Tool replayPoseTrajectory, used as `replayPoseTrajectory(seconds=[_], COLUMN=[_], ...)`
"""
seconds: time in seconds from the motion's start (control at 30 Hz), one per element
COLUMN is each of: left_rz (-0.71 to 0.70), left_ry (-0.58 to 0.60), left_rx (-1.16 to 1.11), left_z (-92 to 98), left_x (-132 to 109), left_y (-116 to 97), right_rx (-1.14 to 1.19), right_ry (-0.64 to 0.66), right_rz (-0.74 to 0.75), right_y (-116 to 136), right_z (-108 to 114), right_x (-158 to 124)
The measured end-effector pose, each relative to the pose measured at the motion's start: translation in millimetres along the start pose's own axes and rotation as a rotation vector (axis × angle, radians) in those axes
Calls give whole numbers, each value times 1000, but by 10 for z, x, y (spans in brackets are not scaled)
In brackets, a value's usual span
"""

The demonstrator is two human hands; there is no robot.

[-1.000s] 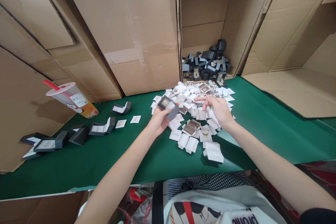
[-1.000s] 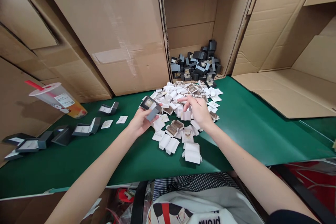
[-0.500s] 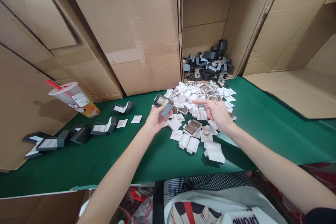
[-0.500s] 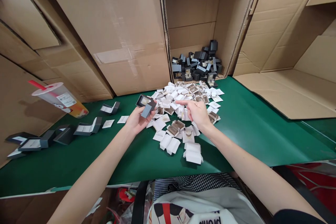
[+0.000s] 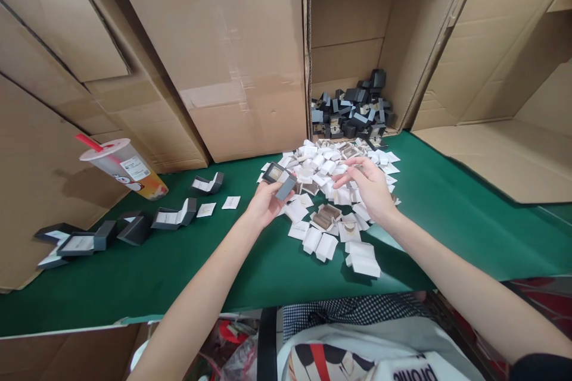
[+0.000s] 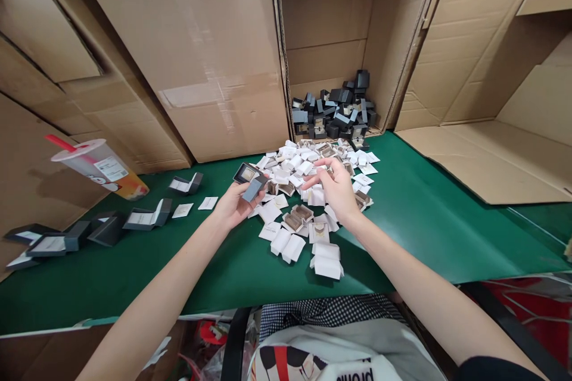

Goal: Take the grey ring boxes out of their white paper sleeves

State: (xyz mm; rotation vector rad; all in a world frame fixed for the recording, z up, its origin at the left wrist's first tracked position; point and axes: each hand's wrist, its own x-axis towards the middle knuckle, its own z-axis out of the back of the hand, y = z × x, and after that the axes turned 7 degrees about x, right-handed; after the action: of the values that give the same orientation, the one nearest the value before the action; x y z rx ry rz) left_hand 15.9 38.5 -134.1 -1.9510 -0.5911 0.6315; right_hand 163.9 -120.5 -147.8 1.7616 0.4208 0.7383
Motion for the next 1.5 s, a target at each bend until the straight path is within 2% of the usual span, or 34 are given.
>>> replayPoseTrajectory(seconds=[0.17,0.43,0.57,0.63,0.73,0.8,0.93,1.03,1.13,1.23,1.33,1.5], left_rz=[3,-24,-121,-182,-233,-257,-279,-282,-343,-402,-420,-439], left_ry=[16,14,0,61,248,339,428,480,431,273,142,40], left_rx=[49,102,251,353,540,663,752,721,629,569,543,537], left_z=[-14,-32,-20,-5,13,11,-14,-10,28,77,109,141], left_x=[-15,-13,-1,-5,-30,-57,-100,-81,-24,27,53,84], left_y=[-4,13,27,42,82,115,151,134,95,54,35,55], right_rx=[37,53,49,-13,-157,-266,-446,-469,-423,-372,-342,-346], right_ry=[-26,-127,-68,26,222,303,345,311,191,106,80,105], right_rz=[-60,24,60,41,28,64,212,284,254,200,181,149], right_y=[-12,-31,-7,-2,-18,-40,-69,-55,-23,-1,0,-21], right_z=[46,43,15,-14,-78,-123,-170,-150,-95,-40,-20,-34], right_x=[11,-8,-13,-33,-89,-129,-164,-141,-94,-53,-38,-44])
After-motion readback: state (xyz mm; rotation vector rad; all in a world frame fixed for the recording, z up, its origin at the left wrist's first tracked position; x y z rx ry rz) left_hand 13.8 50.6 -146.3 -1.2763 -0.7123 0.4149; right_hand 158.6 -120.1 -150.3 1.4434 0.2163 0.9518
